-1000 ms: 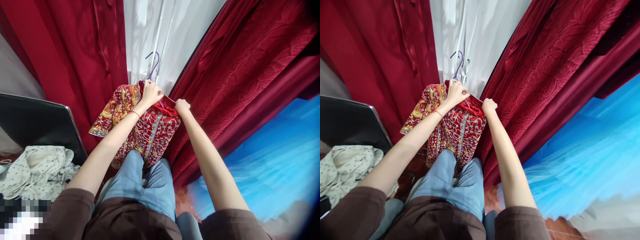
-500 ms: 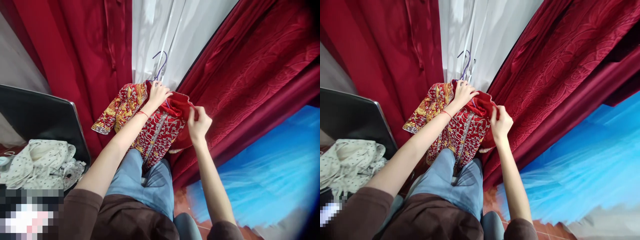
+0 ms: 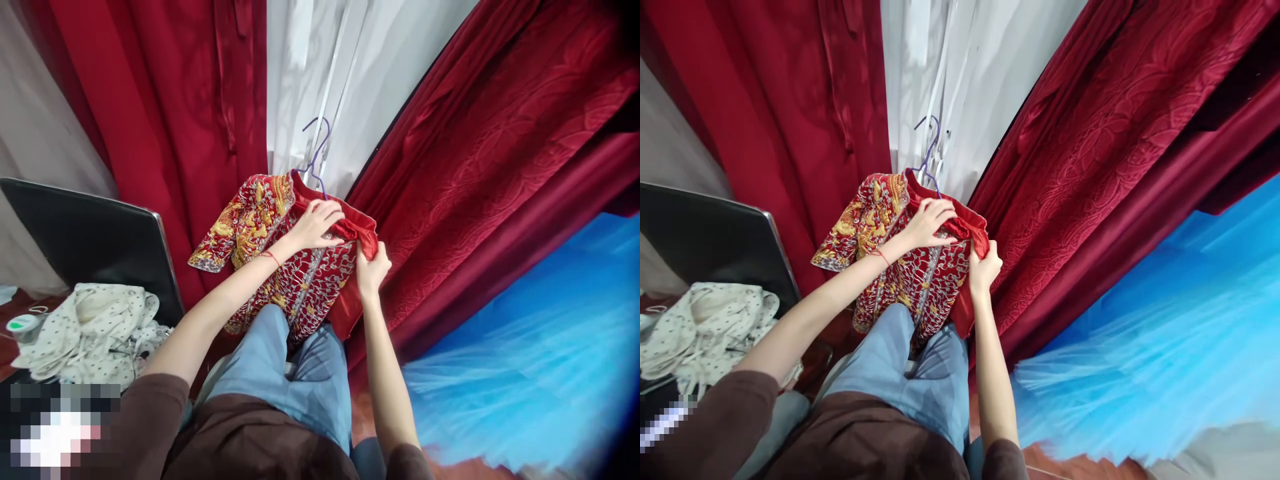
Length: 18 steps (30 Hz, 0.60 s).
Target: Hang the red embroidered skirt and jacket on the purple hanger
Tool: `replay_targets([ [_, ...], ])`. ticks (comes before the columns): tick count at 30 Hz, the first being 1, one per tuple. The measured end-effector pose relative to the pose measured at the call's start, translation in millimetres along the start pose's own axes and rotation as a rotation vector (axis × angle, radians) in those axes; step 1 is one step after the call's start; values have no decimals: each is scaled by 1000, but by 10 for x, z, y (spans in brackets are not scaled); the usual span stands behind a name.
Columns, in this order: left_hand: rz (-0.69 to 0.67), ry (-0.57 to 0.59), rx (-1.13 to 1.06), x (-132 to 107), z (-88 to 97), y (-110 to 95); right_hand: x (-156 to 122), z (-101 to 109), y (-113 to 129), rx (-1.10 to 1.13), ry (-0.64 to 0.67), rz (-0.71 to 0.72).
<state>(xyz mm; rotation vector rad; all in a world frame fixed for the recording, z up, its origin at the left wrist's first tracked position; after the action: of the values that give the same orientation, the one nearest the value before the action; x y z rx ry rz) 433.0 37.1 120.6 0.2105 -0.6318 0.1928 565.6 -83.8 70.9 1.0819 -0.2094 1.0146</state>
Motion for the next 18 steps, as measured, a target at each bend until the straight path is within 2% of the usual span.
replay_targets([
  [3, 7, 45, 51, 62, -180, -73, 97, 69, 7, 27, 6, 12],
  [6, 98, 31, 62, 235, -281, -9, 264, 179, 50, 14, -17, -1],
  [9, 206, 11, 21, 402, -350, 87, 360, 197, 234, -33, -42, -2],
  [11, 279, 8, -1, 480, -403, 136, 297, 74, 411, -66, -8, 13],
  [14, 407, -1, 3, 522, -466, 197, 42, -228, 640, -98, 103, 105],
  [16, 451, -9, -4, 508, -480, 227, -136, -371, 615, -107, 145, 122],
  [18, 417, -13, -31, 488, -471, 243, -250, -442, 375, -158, 166, 19],
])
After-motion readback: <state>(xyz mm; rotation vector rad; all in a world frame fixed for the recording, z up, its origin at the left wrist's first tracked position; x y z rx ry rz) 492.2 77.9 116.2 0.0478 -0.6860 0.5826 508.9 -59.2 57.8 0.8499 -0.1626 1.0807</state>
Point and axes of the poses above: each hand's wrist, its own x-axis towards the middle knuckle, its own z-axis out of the back of the hand, y = z × x, the point moved 8 cm from there along x, towards the middle knuckle, and after that the axes turned 13 degrees about y, right-handed, at the moved point
